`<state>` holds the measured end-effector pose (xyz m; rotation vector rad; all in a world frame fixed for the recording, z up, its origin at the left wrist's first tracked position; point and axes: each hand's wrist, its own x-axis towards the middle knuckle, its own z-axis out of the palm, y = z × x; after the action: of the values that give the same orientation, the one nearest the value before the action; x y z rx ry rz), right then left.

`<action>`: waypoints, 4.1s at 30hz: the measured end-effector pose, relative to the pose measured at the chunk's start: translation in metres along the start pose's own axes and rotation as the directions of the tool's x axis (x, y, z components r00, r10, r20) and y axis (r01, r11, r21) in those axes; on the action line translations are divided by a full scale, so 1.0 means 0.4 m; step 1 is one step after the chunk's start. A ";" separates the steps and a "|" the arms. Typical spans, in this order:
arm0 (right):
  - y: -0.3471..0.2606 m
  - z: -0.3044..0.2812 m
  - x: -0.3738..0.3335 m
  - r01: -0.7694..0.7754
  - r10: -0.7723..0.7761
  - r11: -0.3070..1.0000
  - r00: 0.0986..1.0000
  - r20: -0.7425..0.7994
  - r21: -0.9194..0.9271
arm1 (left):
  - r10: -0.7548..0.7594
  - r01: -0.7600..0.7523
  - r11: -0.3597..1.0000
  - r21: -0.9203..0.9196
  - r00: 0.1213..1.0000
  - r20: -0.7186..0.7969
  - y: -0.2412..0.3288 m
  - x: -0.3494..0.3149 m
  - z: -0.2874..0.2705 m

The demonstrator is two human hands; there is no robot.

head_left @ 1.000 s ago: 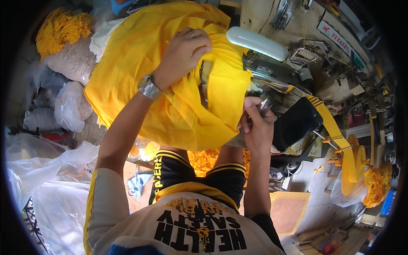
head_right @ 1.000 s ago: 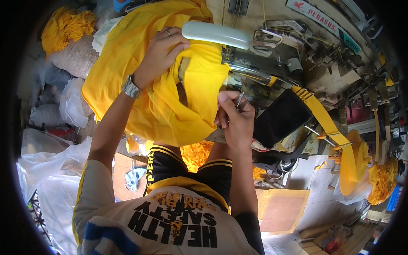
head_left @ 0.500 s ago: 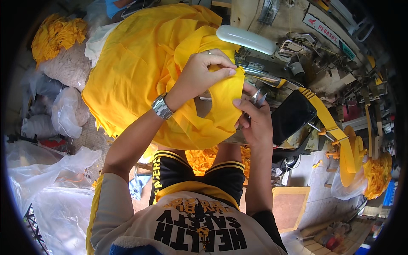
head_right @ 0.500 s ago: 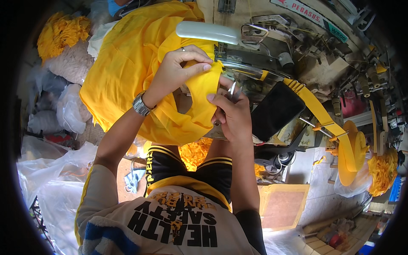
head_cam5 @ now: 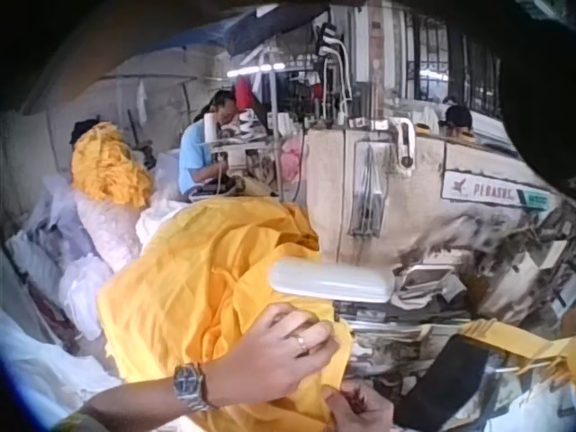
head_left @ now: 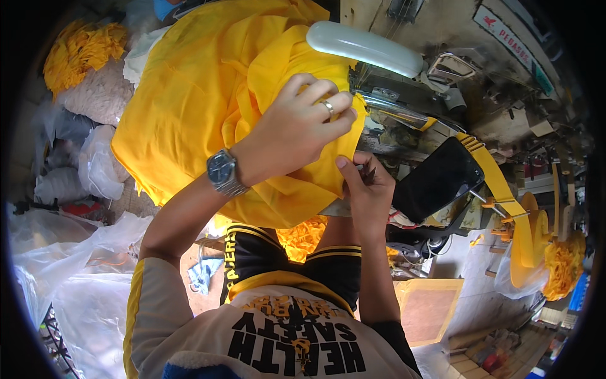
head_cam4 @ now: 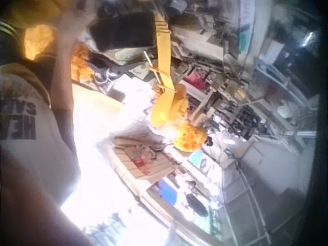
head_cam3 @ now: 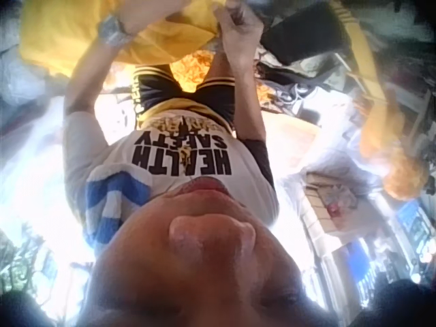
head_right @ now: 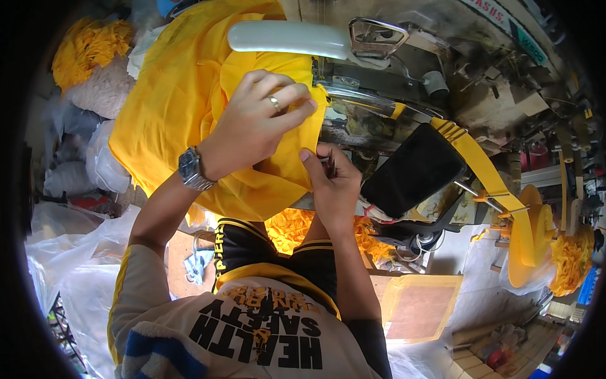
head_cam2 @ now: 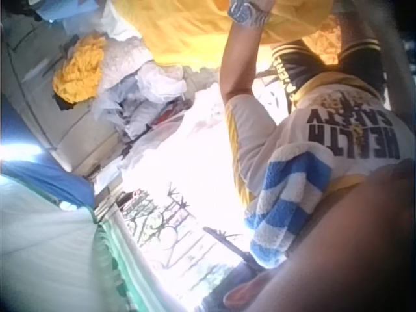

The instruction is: The person works with yellow fabric at a sewing machine, folding edges and using a small thread-cutting tool by hand.

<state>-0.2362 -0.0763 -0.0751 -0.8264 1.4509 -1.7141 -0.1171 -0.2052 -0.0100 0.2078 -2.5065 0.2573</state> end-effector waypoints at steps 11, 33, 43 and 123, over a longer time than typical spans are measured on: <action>-0.023 -0.005 0.017 0.064 -0.065 0.998 0.997 -0.034 -0.026 | 0.301 -0.249 0.937 -0.244 0.931 0.205 0.081 -0.243 -0.071; -0.013 -0.005 0.014 0.082 -0.117 0.964 0.986 -0.123 -0.254 | -0.069 0.055 0.991 -0.123 0.992 -0.110 -0.130 0.036 0.024; -0.077 0.013 0.046 0.111 -0.138 0.949 0.988 -0.074 -0.295 | -0.371 0.409 0.646 -0.645 0.906 0.204 -0.223 -0.225 -0.119; -0.014 -0.058 0.036 -0.135 0.090 0.974 0.968 0.236 0.184 | -0.047 0.032 0.999 -0.041 0.880 -0.472 -0.136 -0.203 -0.116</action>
<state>-0.2640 -0.0759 -0.0728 -0.7864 1.1315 -1.5920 -0.0145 -0.2400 -0.0130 0.1598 -2.0151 0.2197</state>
